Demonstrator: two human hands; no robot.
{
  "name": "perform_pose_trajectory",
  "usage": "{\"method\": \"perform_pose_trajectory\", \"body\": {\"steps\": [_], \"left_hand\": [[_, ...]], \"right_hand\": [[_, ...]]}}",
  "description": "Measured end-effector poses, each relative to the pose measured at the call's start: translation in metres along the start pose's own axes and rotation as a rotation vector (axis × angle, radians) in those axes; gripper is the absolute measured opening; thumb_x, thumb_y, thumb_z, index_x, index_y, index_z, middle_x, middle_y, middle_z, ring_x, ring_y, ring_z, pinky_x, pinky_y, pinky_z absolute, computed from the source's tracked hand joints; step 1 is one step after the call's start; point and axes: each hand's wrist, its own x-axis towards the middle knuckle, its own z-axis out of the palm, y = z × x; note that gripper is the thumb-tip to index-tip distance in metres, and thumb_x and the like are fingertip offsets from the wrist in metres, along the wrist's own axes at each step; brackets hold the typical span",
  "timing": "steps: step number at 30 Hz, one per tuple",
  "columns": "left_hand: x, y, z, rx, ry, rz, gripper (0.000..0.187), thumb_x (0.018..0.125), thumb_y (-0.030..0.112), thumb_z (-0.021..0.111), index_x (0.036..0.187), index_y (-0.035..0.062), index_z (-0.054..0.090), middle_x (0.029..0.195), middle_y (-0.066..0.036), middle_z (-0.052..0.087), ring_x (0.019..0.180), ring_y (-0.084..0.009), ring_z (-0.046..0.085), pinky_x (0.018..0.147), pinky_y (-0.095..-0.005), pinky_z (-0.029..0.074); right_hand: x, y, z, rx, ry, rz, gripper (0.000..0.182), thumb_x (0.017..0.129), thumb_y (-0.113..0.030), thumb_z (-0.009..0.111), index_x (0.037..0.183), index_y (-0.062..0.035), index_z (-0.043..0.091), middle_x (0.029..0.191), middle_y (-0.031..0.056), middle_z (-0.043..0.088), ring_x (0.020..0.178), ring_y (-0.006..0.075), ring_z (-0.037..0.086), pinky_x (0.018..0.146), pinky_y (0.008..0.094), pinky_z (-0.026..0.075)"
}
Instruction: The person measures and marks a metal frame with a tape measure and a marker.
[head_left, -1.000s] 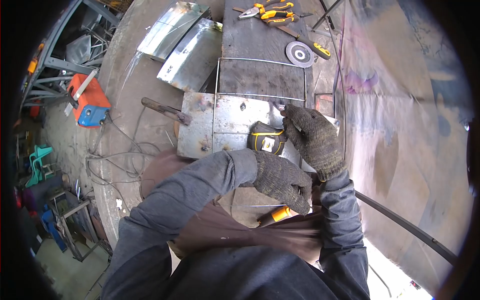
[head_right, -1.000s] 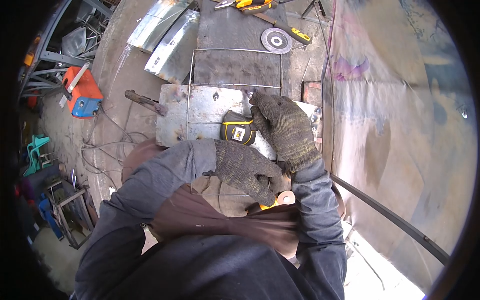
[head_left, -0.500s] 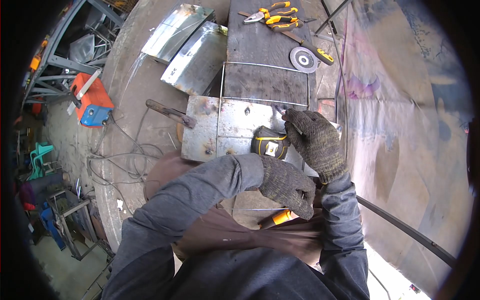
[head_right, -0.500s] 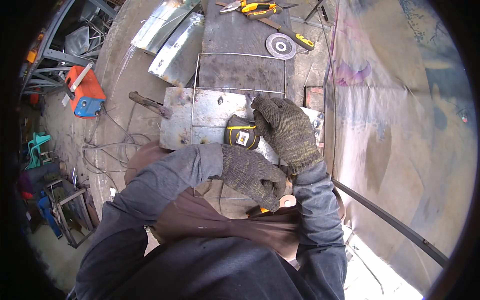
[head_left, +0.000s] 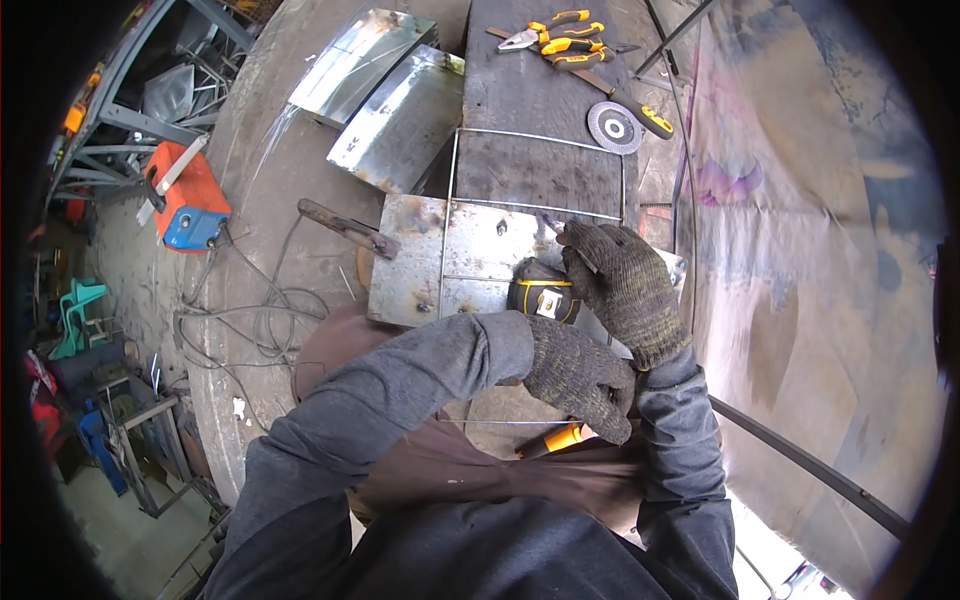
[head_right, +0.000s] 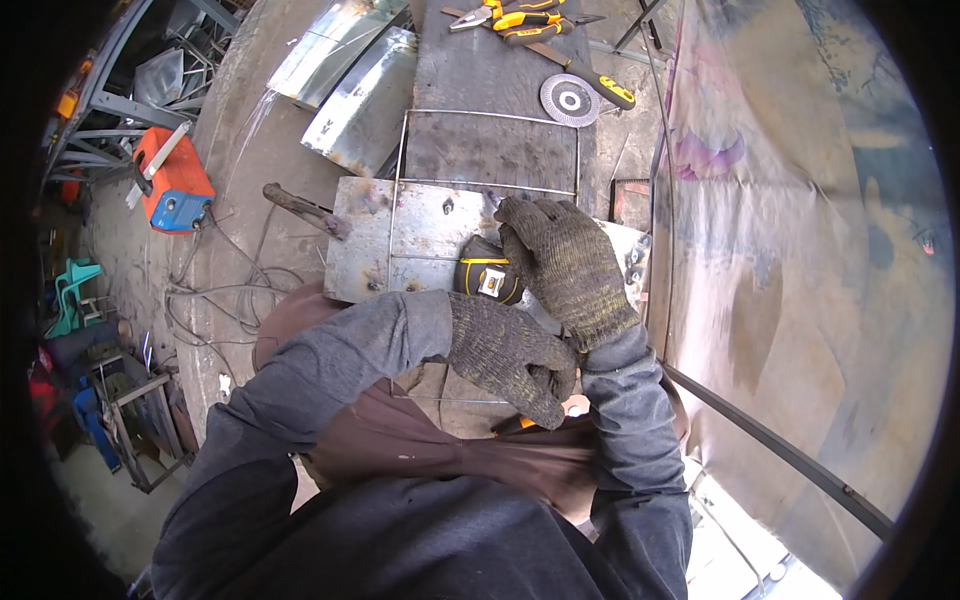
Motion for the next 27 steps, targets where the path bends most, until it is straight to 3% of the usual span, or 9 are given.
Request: {"method": "perform_pose_trajectory", "body": {"steps": [3,6,8,15,27], "left_hand": [[0.000,0.002,-0.001,-0.003,-0.016,-0.015,0.046,0.092,0.048,0.067,0.116,0.0087,0.065,0.107,-0.010,0.067,0.103,-0.0254,0.065,0.090,-0.0382,0.051],[0.000,0.003,-0.002,-0.004,-0.037,-0.022,0.046,0.092,0.047,0.067,0.116,0.0084,0.066,0.107,-0.010,0.067,0.102,-0.0261,0.065,0.089,-0.0389,0.051],[0.002,-0.002,0.000,0.106,0.019,0.077,0.046,0.091,0.047,0.068,0.116,0.0084,0.066,0.109,-0.011,0.067,0.103,-0.0286,0.065,0.091,-0.0397,0.051],[0.002,0.002,-0.002,0.084,0.018,0.064,0.047,0.090,0.046,0.068,0.117,0.0078,0.068,0.113,-0.014,0.068,0.106,-0.0306,0.065,0.094,-0.0405,0.051],[0.002,-0.001,-0.002,0.041,-0.009,0.064,0.046,0.093,0.042,0.067,0.123,0.0073,0.068,0.119,-0.015,0.069,0.111,-0.0290,0.065,0.097,-0.0385,0.050]], "right_hand": [[-0.001,0.003,0.000,-0.015,-0.053,0.034,0.030,0.087,-0.011,0.071,0.116,-0.0064,0.068,0.106,0.0170,0.070,0.099,0.0354,0.068,0.088,0.0437,0.054],[0.002,-0.001,0.004,0.030,0.031,-0.026,0.026,0.090,-0.016,0.067,0.114,-0.0071,0.067,0.102,0.0157,0.068,0.096,0.0364,0.065,0.082,0.0462,0.053],[0.005,-0.008,0.001,0.051,0.019,-0.016,0.027,0.089,-0.014,0.068,0.115,-0.0067,0.068,0.105,0.0161,0.069,0.098,0.0360,0.066,0.085,0.0451,0.054],[0.006,-0.009,0.003,0.026,-0.062,0.027,0.027,0.089,-0.013,0.069,0.115,-0.0057,0.069,0.109,0.0168,0.070,0.100,0.0357,0.067,0.087,0.0437,0.054],[0.009,-0.014,0.007,0.071,-0.021,-0.045,0.029,0.089,-0.016,0.067,0.118,-0.0086,0.065,0.108,0.0159,0.067,0.099,0.0369,0.064,0.085,0.0464,0.053]]}}
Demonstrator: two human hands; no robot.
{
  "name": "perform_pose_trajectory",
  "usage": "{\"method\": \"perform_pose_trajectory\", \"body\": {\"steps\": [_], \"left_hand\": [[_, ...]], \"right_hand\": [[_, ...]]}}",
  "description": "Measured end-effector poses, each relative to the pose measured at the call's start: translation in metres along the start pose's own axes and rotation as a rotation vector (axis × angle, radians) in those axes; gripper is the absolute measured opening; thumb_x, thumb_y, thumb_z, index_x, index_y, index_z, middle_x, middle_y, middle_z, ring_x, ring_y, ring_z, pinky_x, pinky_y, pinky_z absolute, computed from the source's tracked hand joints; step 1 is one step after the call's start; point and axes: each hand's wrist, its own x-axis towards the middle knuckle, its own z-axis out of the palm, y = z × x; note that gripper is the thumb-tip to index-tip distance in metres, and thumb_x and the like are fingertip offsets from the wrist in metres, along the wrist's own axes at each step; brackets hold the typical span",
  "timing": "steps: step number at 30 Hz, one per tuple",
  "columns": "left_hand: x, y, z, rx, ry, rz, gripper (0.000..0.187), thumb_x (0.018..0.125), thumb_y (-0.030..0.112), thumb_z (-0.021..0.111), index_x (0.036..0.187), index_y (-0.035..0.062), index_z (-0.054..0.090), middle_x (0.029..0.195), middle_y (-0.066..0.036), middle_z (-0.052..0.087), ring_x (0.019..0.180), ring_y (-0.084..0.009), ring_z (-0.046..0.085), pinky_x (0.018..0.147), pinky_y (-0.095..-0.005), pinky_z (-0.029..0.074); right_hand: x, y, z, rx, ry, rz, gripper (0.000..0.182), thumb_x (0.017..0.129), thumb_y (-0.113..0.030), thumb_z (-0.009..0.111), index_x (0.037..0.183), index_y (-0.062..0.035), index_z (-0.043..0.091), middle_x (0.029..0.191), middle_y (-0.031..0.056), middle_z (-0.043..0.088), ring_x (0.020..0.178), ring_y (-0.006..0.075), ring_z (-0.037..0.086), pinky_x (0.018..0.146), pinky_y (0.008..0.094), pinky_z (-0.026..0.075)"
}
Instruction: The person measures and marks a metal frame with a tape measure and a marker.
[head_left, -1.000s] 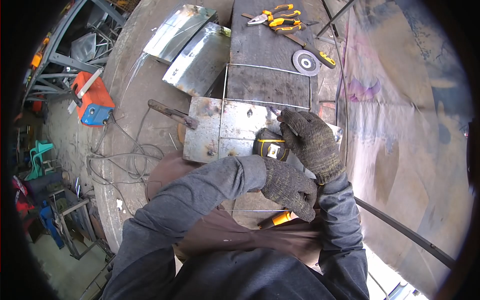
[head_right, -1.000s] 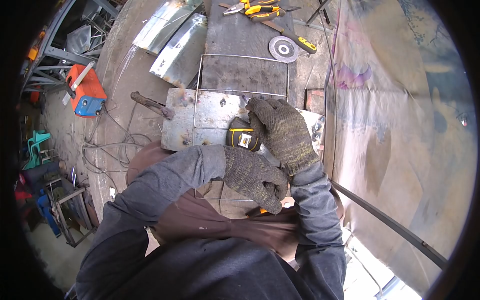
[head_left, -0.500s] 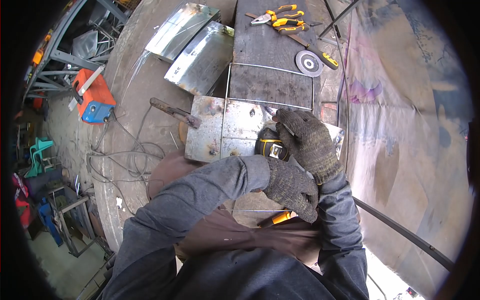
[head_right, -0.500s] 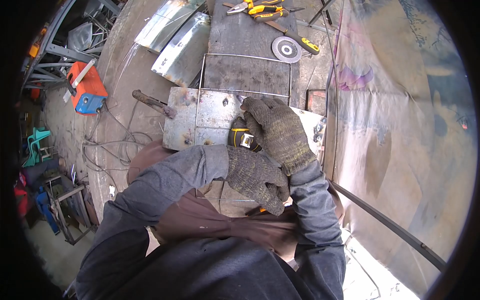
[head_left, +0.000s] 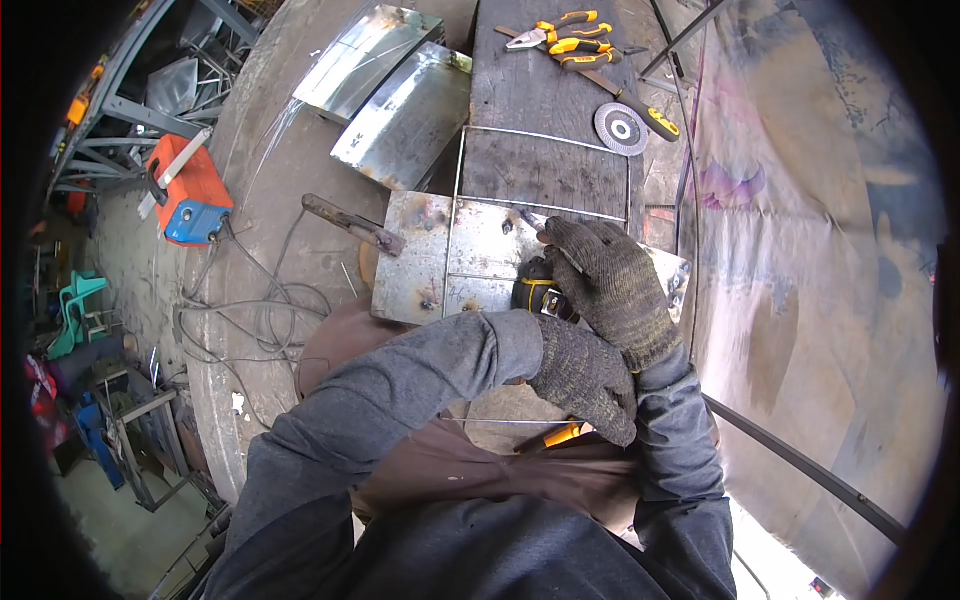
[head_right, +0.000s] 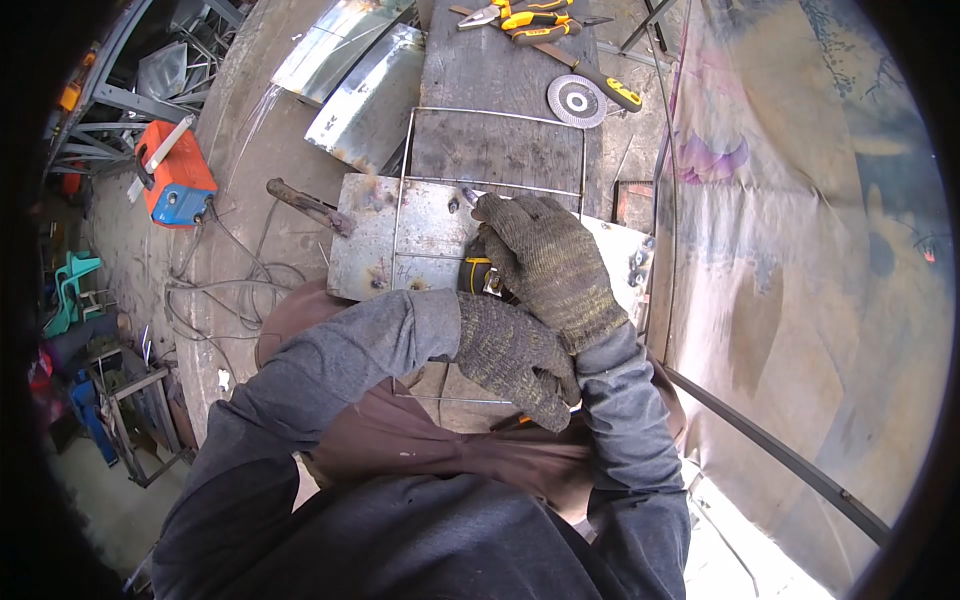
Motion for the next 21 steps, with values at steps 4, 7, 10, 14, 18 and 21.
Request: {"method": "perform_pose_trajectory", "body": {"steps": [4,7,10,14,18,21], "left_hand": [[-0.0013,0.0031,-0.0012,0.011,-0.005,-0.003,0.046,0.093,0.042,0.066,0.121,0.0065,0.069,0.120,-0.014,0.069,0.112,-0.0289,0.064,0.098,-0.0384,0.050],[-0.0033,0.0054,-0.0020,0.038,0.000,-0.014,0.047,0.092,0.043,0.066,0.122,0.0064,0.069,0.120,-0.014,0.069,0.112,-0.0294,0.064,0.099,-0.0384,0.049],[-0.0035,0.0037,-0.0021,0.032,-0.008,-0.003,0.048,0.093,0.043,0.066,0.122,0.0065,0.068,0.121,-0.015,0.069,0.113,-0.0298,0.064,0.099,-0.0384,0.049],[-0.0029,0.0046,-0.0034,0.001,-0.038,-0.025,0.047,0.093,0.043,0.065,0.122,0.0065,0.068,0.121,-0.016,0.069,0.113,-0.0301,0.064,0.098,-0.0387,0.049],[-0.0054,0.0045,-0.0032,0.028,-0.021,-0.016,0.047,0.093,0.043,0.066,0.122,0.0063,0.068,0.120,-0.015,0.069,0.111,-0.0302,0.064,0.097,-0.0390,0.050],[-0.0049,0.0005,-0.0022,0.025,-0.020,-0.027,0.048,0.093,0.044,0.065,0.122,0.0062,0.068,0.119,-0.015,0.069,0.111,-0.0299,0.065,0.097,-0.0388,0.050]], "right_hand": [[0.0013,0.0006,0.0042,-0.034,0.013,-0.018,0.030,0.090,-0.016,0.066,0.118,-0.0089,0.065,0.108,0.0161,0.066,0.097,0.0375,0.063,0.083,0.0469,0.052],[0.0023,-0.0010,0.0036,0.023,-0.054,0.037,0.029,0.090,-0.016,0.065,0.118,-0.0092,0.065,0.107,0.0163,0.066,0.097,0.0378,0.063,0.082,0.0469,0.052],[0.0025,-0.0010,0.0048,-0.007,-0.064,0.026,0.029,0.090,-0.017,0.065,0.118,-0.0094,0.064,0.106,0.0160,0.066,0.097,0.0376,0.063,0.083,0.0465,0.052],[0.0030,-0.0012,0.0054,-0.029,-0.049,0.012,0.030,0.090,-0.018,0.066,0.119,-0.0096,0.064,0.107,0.0154,0.067,0.097,0.0373,0.063,0.085,0.0462,0.052],[0.0069,-0.0031,0.0080,-0.015,-0.028,-0.026,0.031,0.090,-0.019,0.067,0.121,-0.0111,0.065,0.109,0.0153,0.068,0.099,0.0370,0.064,0.087,0.0456,0.052],[0.0081,-0.0039,0.0094,0.010,-0.059,0.013,0.031,0.091,-0.019,0.066,0.121,-0.0119,0.065,0.109,0.0153,0.068,0.100,0.0367,0.064,0.086,0.0454,0.052]]}}
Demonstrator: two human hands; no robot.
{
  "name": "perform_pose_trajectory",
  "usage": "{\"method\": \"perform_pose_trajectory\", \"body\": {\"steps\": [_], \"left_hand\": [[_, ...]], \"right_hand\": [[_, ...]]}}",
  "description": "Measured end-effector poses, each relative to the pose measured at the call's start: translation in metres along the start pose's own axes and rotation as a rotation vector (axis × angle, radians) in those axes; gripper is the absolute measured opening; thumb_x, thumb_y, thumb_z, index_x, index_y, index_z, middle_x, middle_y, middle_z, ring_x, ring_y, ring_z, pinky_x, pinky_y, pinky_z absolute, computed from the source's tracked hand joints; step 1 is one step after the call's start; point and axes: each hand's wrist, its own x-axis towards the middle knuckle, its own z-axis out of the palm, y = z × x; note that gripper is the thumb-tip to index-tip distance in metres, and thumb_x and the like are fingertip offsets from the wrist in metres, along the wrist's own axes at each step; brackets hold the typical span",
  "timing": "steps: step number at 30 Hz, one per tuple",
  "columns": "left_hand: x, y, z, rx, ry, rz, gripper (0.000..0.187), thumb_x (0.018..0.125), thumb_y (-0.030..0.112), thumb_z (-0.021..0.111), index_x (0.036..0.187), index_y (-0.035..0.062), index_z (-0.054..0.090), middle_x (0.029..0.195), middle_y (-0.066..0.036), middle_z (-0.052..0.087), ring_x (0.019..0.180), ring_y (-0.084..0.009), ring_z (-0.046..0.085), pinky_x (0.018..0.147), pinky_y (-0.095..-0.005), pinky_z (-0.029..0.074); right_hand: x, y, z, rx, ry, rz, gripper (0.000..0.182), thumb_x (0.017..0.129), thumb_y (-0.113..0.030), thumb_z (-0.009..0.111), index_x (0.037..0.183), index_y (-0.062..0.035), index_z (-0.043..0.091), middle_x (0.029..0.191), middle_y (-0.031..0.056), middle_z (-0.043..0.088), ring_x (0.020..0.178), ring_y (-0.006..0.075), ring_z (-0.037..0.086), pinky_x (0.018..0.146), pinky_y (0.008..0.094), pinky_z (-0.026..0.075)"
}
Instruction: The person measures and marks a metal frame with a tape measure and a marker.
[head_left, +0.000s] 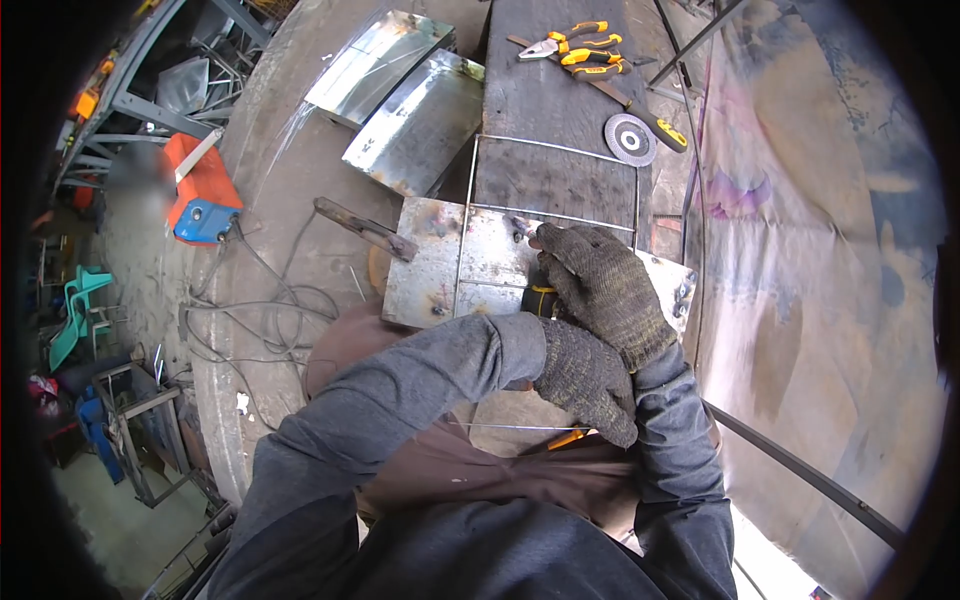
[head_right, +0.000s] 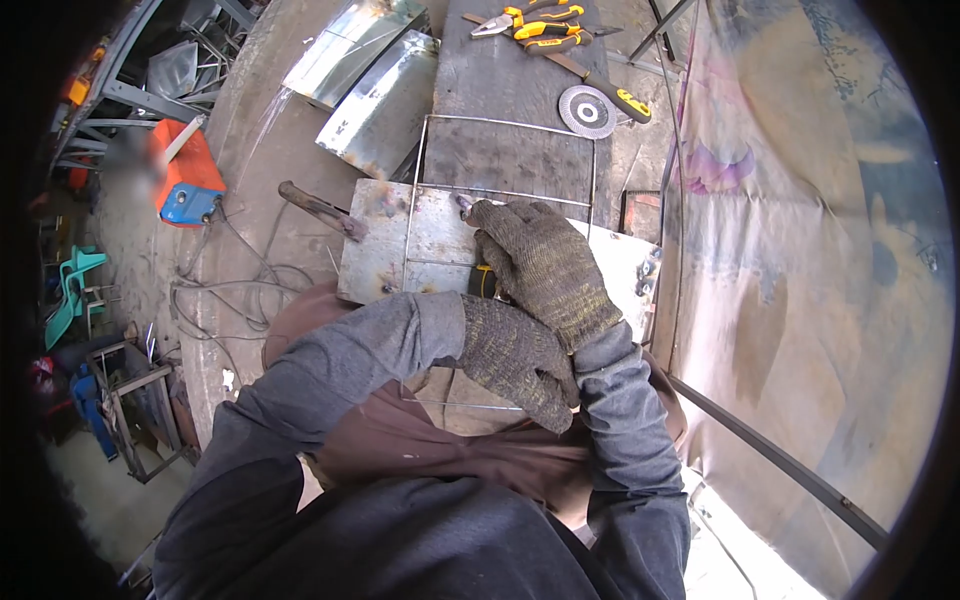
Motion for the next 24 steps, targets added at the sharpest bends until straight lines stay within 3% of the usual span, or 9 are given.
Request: {"method": "perform_pose_trajectory", "body": {"steps": [13,16,18,20,24], "left_hand": [[-0.010,0.012,-0.001,-0.027,0.003,-0.022,0.052,0.093,0.048,0.065,0.121,0.0046,0.068,0.117,-0.015,0.071,0.109,-0.0291,0.066,0.095,-0.0378,0.051],[-0.012,0.011,0.001,-0.040,0.010,0.020,0.052,0.093,0.049,0.065,0.121,0.0052,0.068,0.118,-0.014,0.070,0.110,-0.0295,0.065,0.095,-0.0386,0.050],[-0.014,0.011,0.003,-0.038,0.025,0.070,0.051,0.092,0.049,0.066,0.121,0.0060,0.068,0.118,-0.014,0.070,0.110,-0.0296,0.065,0.095,-0.0392,0.050],[-0.014,0.013,0.003,0.037,-0.053,-0.012,0.050,0.092,0.049,0.066,0.119,0.0075,0.068,0.117,-0.013,0.070,0.111,-0.0300,0.064,0.096,-0.0402,0.049],[0.002,-0.002,0.017,0.060,-0.094,0.022,0.041,0.092,0.044,0.066,0.112,0.0084,0.072,0.117,-0.016,0.069,0.110,-0.0327,0.063,0.095,-0.0420,0.048]], "right_hand": [[0.008,-0.004,0.001,0.040,-0.071,-0.059,0.034,0.089,-0.016,0.068,0.122,-0.0109,0.064,0.108,0.0152,0.069,0.096,0.0361,0.064,0.084,0.0468,0.052],[0.008,0.001,-0.010,0.075,0.025,-0.025,0.037,0.089,-0.016,0.069,0.125,-0.0115,0.063,0.109,0.0150,0.069,0.097,0.0369,0.064,0.084,0.0465,0.052],[0.003,-0.001,-0.025,0.006,0.008,-0.126,0.044,0.086,-0.017,0.071,0.128,-0.0127,0.062,0.111,0.0147,0.068,0.100,0.0379,0.063,0.087,0.0471,0.050],[-0.009,-0.007,-0.028,-0.024,-0.100,-0.082,0.061,0.075,-0.021,0.079,0.132,-0.0092,0.059,0.120,0.0149,0.065,0.109,0.0378,0.060,0.091,0.0481,0.047],[-0.026,-0.012,-0.009,-0.113,-0.168,-0.078,0.075,0.074,-0.024,0.079,0.139,-0.0031,0.048,0.120,0.0193,0.063,0.107,0.0397,0.059,0.091,0.0493,0.047]]}}
